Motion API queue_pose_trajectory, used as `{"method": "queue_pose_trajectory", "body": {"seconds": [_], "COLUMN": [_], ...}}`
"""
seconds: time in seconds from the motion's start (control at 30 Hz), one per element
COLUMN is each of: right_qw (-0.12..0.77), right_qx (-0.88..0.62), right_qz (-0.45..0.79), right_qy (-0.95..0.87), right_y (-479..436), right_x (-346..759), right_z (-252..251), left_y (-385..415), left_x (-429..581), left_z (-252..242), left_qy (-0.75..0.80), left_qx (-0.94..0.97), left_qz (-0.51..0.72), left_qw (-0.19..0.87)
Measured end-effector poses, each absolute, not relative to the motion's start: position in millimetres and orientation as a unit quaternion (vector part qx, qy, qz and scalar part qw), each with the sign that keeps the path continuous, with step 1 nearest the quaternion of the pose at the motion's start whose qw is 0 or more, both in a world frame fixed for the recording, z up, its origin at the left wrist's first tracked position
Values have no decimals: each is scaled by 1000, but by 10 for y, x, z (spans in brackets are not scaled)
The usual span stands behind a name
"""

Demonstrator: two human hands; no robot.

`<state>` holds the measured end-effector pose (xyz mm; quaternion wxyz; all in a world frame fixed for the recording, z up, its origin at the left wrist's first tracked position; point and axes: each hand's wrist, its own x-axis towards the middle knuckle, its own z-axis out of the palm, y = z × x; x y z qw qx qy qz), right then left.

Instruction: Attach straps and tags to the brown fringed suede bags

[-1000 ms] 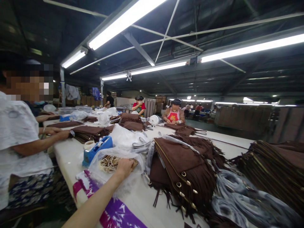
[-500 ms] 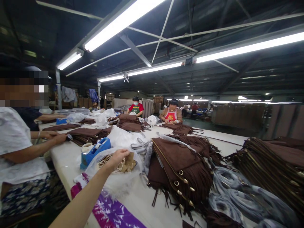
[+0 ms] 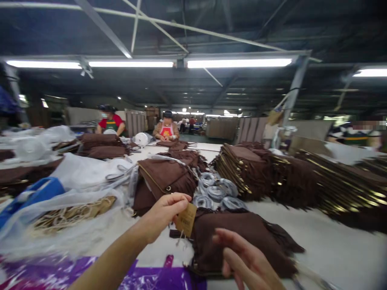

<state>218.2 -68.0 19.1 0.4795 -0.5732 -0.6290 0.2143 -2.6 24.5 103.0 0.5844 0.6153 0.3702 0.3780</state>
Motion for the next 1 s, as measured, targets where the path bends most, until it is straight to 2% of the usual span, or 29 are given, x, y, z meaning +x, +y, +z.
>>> {"method": "queue_pose_trajectory", "body": {"seconds": [0.07, 0.13, 0.23, 0.3, 0.5, 0.67, 1.0], "right_qw": [506, 519, 543, 574, 638, 656, 677], "right_qx": [-501, -475, -473, -483, -509, -509, -484], "right_qz": [415, 461, 464, 449, 391, 383, 391], "right_qy": [-566, -541, -515, -486, -425, -405, -393], "right_y": [-532, -410, -375, -415, -515, -543, -556], "right_x": [2067, 2051, 2203, 2359, 2618, 2613, 2685], "right_z": [296, 378, 395, 345, 246, 262, 178], "left_y": [198, 178, 182, 175, -53, -259, -219], "left_x": [332, 610, 857, 922, 1013, 1277, 1451], "left_z": [946, 850, 689, 573, 307, 224, 37], "left_qy": [339, 304, 308, 342, 364, 395, 362], "left_qx": [641, 649, 654, 679, 817, 844, 866], "left_qz": [350, 330, 316, 301, 306, 333, 345], "left_qw": [593, 615, 615, 575, 325, 145, 20]}}
